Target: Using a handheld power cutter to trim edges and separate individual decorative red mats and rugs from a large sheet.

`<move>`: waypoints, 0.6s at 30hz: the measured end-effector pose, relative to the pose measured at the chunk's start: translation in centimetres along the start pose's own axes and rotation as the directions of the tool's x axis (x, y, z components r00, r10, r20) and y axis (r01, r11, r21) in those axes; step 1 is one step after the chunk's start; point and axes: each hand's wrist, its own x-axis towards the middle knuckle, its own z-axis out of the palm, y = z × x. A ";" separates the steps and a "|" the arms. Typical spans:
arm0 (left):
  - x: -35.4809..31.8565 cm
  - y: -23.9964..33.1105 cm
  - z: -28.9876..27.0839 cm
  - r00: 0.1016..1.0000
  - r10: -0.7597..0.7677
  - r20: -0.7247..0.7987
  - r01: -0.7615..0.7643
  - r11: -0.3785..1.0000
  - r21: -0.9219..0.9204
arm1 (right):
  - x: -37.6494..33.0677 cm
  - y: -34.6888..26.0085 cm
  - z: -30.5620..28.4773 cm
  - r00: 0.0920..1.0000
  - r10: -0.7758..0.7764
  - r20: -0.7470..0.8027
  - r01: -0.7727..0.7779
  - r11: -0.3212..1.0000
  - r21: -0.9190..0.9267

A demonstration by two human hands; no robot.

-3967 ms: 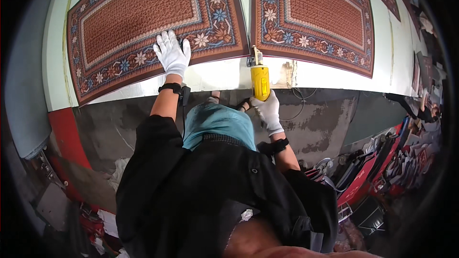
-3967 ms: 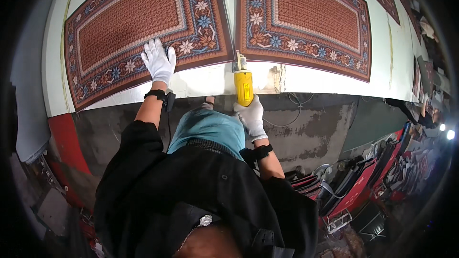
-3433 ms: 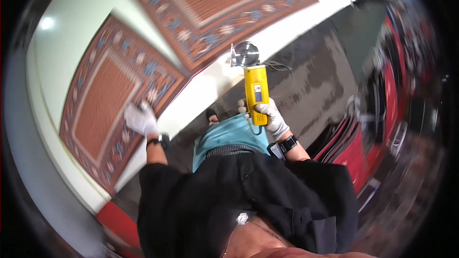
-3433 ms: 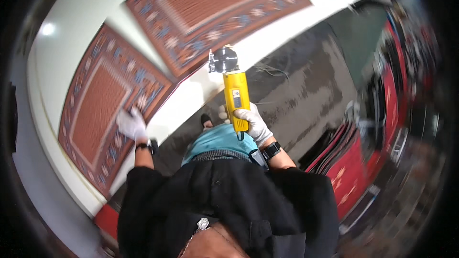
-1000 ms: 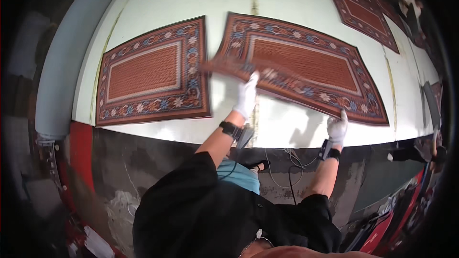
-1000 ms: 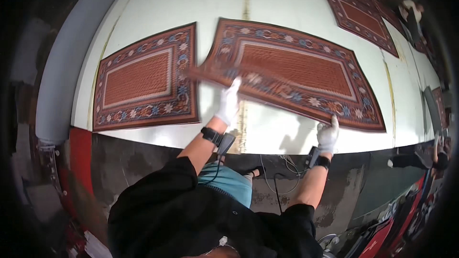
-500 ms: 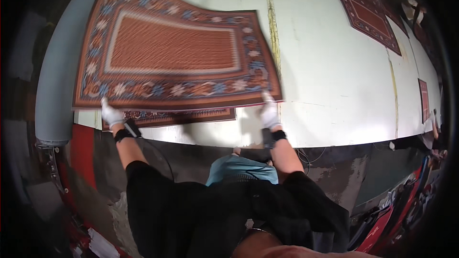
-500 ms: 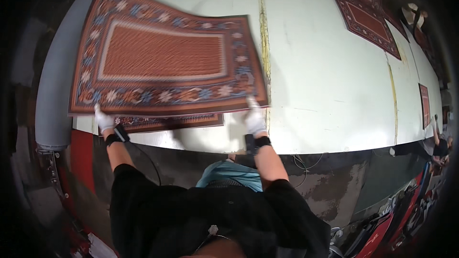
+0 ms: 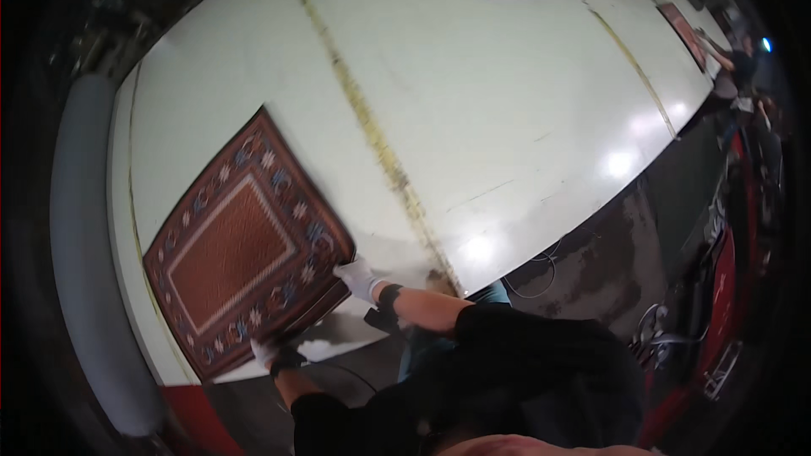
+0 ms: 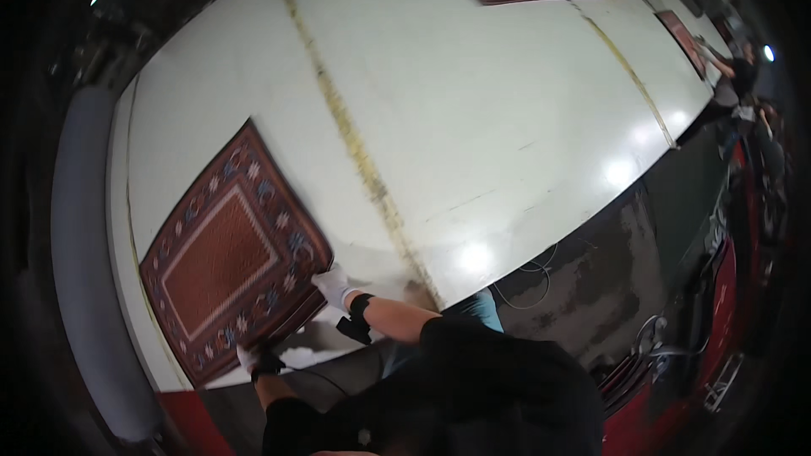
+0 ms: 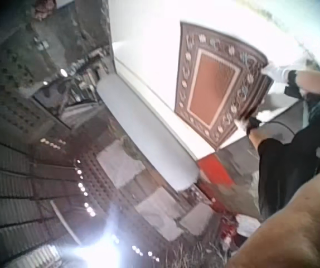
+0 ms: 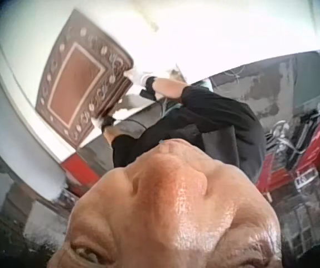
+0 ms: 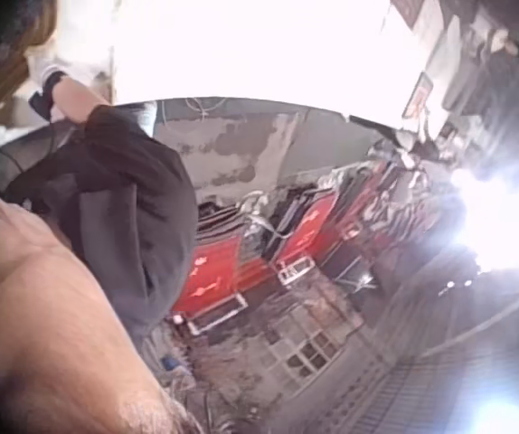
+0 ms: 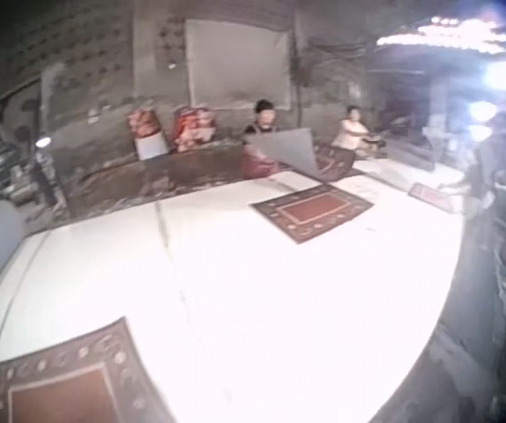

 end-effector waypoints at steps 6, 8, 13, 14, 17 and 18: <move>-6.7 -0.1 -1.1 0.925 -0.353 -0.141 0.232 0.817 -0.527 | -1.6 -13.1 -2.0 0.970 -0.060 0.234 0.113 0.969 -0.219; -7.3 -2.5 8.3 0.998 0.066 -0.002 -0.065 0.986 0.152 | 2.5 -14.7 -9.3 0.957 -0.265 0.122 0.285 0.936 -0.206; -21.0 2.2 28.9 0.855 -0.373 0.361 0.503 0.765 -0.402 | 1.0 -23.9 -30.8 0.969 -0.238 -0.069 0.179 0.864 -0.471; -22.6 3.1 29.1 0.806 -0.321 0.496 0.485 0.840 -0.244 | -1.0 -27.7 -32.5 0.963 -0.255 -0.088 0.194 0.882 -0.430; -30.3 13.1 40.1 0.432 -0.675 0.598 0.633 0.699 0.332 | -5.4 -30.5 -48.8 0.958 -0.252 -0.136 0.204 0.933 -0.298; -30.6 14.7 42.5 0.497 -0.657 0.567 0.574 0.739 0.352 | -5.1 -30.2 -52.8 0.958 -0.211 -0.194 0.159 0.954 -0.254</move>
